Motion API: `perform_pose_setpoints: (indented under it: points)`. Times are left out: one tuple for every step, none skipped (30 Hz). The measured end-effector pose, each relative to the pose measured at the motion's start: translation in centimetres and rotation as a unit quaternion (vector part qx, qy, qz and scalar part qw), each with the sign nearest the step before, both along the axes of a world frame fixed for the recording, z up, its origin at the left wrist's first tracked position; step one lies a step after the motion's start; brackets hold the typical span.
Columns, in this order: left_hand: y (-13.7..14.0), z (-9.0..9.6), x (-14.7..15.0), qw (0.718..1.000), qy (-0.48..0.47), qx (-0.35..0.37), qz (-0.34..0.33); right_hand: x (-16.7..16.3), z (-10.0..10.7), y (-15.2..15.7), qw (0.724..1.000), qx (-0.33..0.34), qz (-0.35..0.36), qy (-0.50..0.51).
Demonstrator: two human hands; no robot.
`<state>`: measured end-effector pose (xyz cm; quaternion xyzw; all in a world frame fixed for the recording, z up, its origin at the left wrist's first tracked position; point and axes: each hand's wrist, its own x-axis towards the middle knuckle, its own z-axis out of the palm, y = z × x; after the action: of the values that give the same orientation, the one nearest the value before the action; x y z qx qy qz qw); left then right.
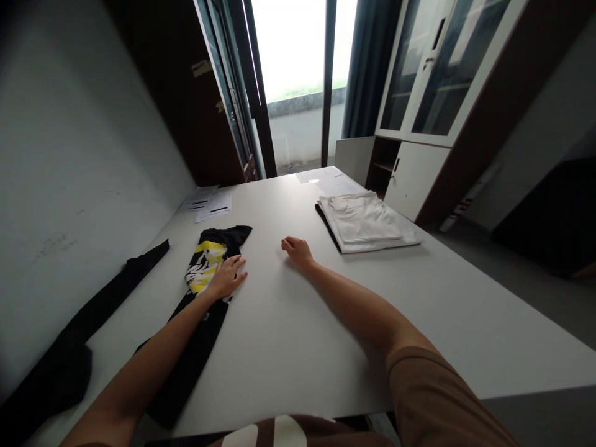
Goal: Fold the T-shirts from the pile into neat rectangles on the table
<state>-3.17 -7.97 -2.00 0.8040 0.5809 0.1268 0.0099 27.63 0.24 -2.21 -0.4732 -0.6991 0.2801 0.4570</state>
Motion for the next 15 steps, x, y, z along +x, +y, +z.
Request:
perform_pose_setpoints:
  points:
    - [0.2, -0.1, 0.0, 1.0, 0.001, -0.003, 0.0, -0.1, -0.1, 0.1, 1.0, 0.004, 0.003, -0.012]
    - [0.5, 0.0, 0.0, 1.0, 0.0, -0.007, 0.0, -0.3, -0.1, 0.0, 1.0, 0.009, 0.008, -0.025]
    - [0.9, 0.0, 0.0, 1.0, -0.001, -0.011, 0.0, -0.6, -0.1, -0.2, 0.999, 0.014, 0.015, -0.039]
    - [1.2, 0.0, 0.0, 1.0, -0.004, -0.018, 0.001, -0.9, 0.0, -0.5, 0.998, 0.021, 0.024, -0.053]
    - [1.6, 0.0, 0.1, 1.0, -0.007, -0.024, 0.003, -1.2, 0.1, -0.7, 0.997, 0.029, 0.033, -0.069]
    - [1.9, -0.1, 0.1, 0.999, -0.011, -0.03, 0.007, -1.4, 0.1, -1.0, 0.995, 0.039, 0.045, -0.086]
    - [2.2, -0.1, -0.1, 0.999, -0.013, -0.033, 0.008, -1.6, 0.2, -1.2, 0.992, 0.05, 0.057, -0.102]
    - [2.5, -0.2, -0.4, 0.999, -0.012, -0.037, 0.004, -1.7, 0.3, -1.4, 0.989, 0.061, 0.068, -0.117]
    - [2.8, -0.2, -1.1, 0.999, -0.007, -0.04, -0.004, -1.7, 0.3, -1.6, 0.986, 0.071, 0.078, -0.13]
    - [2.9, -0.2, -2.1, 0.999, 0.001, -0.041, -0.012, -1.6, 0.4, -1.7, 0.983, 0.079, 0.083, -0.141]
    - [3.0, 0.0, -3.6, 0.999, 0.012, -0.047, -0.024, -1.4, 0.4, -1.8, 0.981, 0.084, 0.086, -0.151]
    - [2.9, 0.3, -5.5, 0.998, 0.025, -0.052, -0.017, -1.2, 0.5, -1.8, 0.98, 0.088, 0.084, -0.159]
    - [2.6, 0.7, -7.9, 0.998, 0.037, -0.053, 0.01, -1.0, 0.6, -1.7, 0.979, 0.093, 0.08, -0.166]
    - [2.1, 1.2, -10.6, 0.996, 0.05, -0.057, 0.044, -0.7, 0.7, -1.6, 0.977, 0.098, 0.075, -0.171]
    - [1.5, 1.7, -13.6, 0.993, 0.065, -0.06, 0.072, -0.4, 0.9, -1.3, 0.976, 0.105, 0.069, -0.176]
